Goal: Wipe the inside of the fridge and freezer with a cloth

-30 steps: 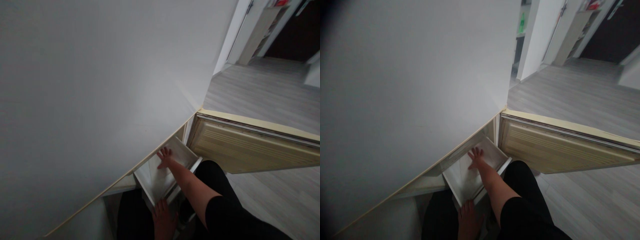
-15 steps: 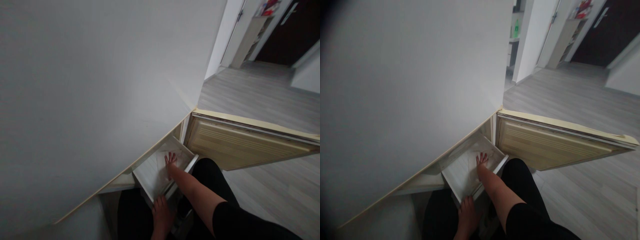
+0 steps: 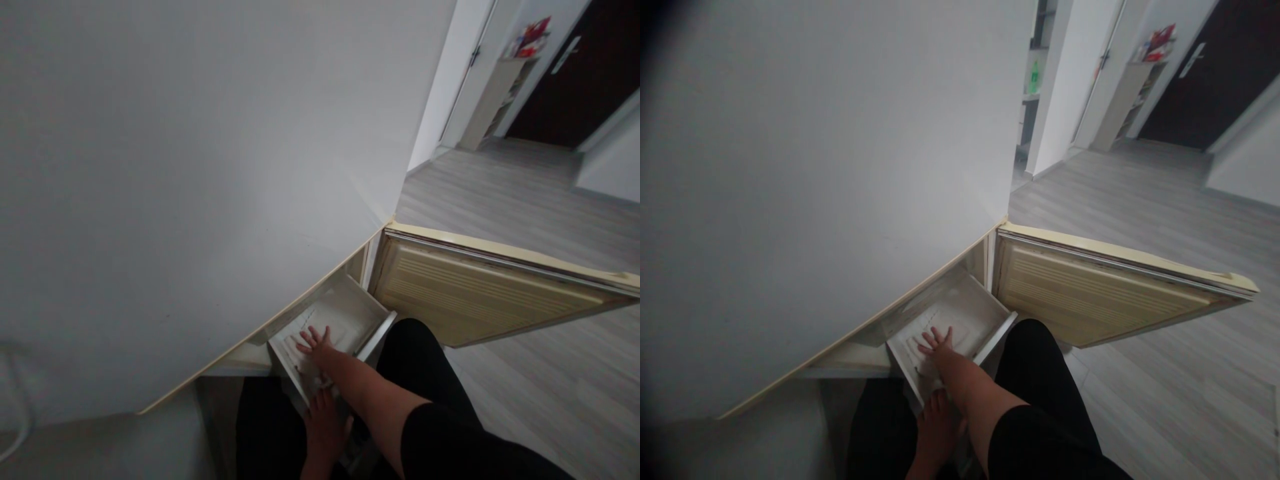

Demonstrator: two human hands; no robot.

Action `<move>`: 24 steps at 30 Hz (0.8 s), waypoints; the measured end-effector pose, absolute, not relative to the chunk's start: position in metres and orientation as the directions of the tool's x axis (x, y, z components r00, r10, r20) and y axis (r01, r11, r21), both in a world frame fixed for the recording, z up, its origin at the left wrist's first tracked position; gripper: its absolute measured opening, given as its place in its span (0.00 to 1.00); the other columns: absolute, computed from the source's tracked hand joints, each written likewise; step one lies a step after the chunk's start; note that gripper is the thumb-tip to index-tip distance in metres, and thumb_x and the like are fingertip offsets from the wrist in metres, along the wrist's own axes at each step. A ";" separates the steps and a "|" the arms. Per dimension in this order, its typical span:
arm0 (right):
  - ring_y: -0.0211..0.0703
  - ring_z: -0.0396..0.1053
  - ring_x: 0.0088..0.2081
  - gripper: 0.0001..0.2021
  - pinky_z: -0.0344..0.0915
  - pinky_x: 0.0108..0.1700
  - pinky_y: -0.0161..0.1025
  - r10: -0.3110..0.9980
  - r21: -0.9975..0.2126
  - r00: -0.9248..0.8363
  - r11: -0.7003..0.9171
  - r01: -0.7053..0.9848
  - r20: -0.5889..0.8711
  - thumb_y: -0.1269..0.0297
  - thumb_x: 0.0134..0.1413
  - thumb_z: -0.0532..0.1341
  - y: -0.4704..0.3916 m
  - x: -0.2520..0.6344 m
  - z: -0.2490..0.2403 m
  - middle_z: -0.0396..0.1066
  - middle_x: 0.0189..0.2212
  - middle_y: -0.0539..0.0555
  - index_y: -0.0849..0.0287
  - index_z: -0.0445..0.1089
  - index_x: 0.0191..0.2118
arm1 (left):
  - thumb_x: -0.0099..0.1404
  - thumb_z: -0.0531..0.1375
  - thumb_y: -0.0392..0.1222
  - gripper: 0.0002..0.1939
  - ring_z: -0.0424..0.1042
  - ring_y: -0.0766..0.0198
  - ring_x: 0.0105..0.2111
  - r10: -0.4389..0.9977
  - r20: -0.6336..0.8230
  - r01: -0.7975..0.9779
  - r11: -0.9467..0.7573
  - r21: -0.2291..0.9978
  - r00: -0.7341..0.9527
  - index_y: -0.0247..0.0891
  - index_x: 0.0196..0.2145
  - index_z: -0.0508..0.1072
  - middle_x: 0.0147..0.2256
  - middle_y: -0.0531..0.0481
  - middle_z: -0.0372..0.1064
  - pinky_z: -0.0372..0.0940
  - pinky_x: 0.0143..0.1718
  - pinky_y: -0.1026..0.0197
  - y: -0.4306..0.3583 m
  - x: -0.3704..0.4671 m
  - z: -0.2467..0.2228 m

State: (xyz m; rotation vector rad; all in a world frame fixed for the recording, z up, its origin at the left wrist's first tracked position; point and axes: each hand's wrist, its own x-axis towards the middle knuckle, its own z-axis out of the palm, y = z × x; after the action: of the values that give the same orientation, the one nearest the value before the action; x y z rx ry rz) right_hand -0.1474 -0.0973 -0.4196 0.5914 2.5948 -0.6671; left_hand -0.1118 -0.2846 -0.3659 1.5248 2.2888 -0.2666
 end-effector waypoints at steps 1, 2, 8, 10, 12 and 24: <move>0.67 0.19 0.75 0.65 0.31 0.66 0.80 0.284 -0.345 -0.820 0.802 0.487 -0.496 0.54 0.34 0.79 -0.089 -0.140 -0.420 0.22 0.76 0.54 0.43 0.42 0.75 | 0.66 0.59 0.46 0.36 0.61 0.39 0.64 0.838 -0.427 0.915 0.401 0.056 -0.341 0.26 0.67 0.61 0.65 0.28 0.61 0.61 0.58 0.43 -0.283 -0.112 -0.364; 0.68 0.17 0.74 0.67 0.30 0.66 0.80 0.290 -0.332 -0.805 0.799 0.501 -0.518 0.56 0.32 0.80 -0.080 -0.133 -0.420 0.20 0.76 0.55 0.42 0.40 0.76 | 0.66 0.58 0.47 0.36 0.61 0.40 0.65 0.826 -0.451 0.911 0.407 0.063 -0.338 0.26 0.67 0.61 0.66 0.28 0.60 0.61 0.59 0.43 -0.282 -0.112 -0.361; 0.71 0.09 0.72 0.75 0.28 0.61 0.84 0.422 -0.258 -0.667 0.691 0.675 -0.614 0.54 0.26 0.82 -0.028 -0.091 -0.424 0.12 0.74 0.57 0.38 0.31 0.75 | 0.66 0.58 0.47 0.39 0.55 0.42 0.68 0.731 -0.599 0.890 0.452 0.068 -0.326 0.25 0.69 0.55 0.68 0.27 0.55 0.56 0.64 0.44 -0.271 -0.115 -0.343; 0.72 0.08 0.71 0.78 0.28 0.62 0.84 0.479 -0.218 -0.585 0.621 0.753 -0.655 0.54 0.23 0.82 -0.013 -0.077 -0.422 0.09 0.73 0.59 0.40 0.28 0.75 | 0.67 0.58 0.47 0.39 0.55 0.43 0.68 0.720 -0.618 0.885 0.458 0.083 -0.315 0.25 0.69 0.55 0.68 0.28 0.55 0.56 0.64 0.45 -0.269 -0.115 -0.336; 0.74 0.09 0.71 0.79 0.29 0.63 0.82 0.529 -0.201 -0.499 0.522 0.829 -0.687 0.53 0.24 0.82 -0.003 -0.062 -0.420 0.06 0.72 0.59 0.39 0.27 0.75 | 0.67 0.57 0.46 0.38 0.57 0.44 0.67 0.724 -0.615 0.882 0.461 0.097 -0.311 0.24 0.69 0.55 0.67 0.28 0.57 0.57 0.63 0.46 -0.268 -0.114 -0.330; 0.79 0.25 0.73 0.65 0.43 0.65 0.79 0.647 -0.097 -0.260 0.276 0.956 -0.717 0.53 0.42 0.77 -0.016 -0.051 -0.419 0.08 0.73 0.60 0.40 0.30 0.75 | 0.67 0.58 0.48 0.32 0.64 0.43 0.61 0.730 -0.581 0.878 0.476 0.054 -0.360 0.31 0.64 0.61 0.62 0.30 0.62 0.62 0.55 0.45 -0.254 -0.107 -0.332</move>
State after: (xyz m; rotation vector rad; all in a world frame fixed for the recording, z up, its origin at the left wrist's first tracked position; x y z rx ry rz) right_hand -0.0507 -0.0158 -0.4191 1.4367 1.9951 -0.7241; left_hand -0.1067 -0.2544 -0.3320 1.3281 2.1866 -0.3607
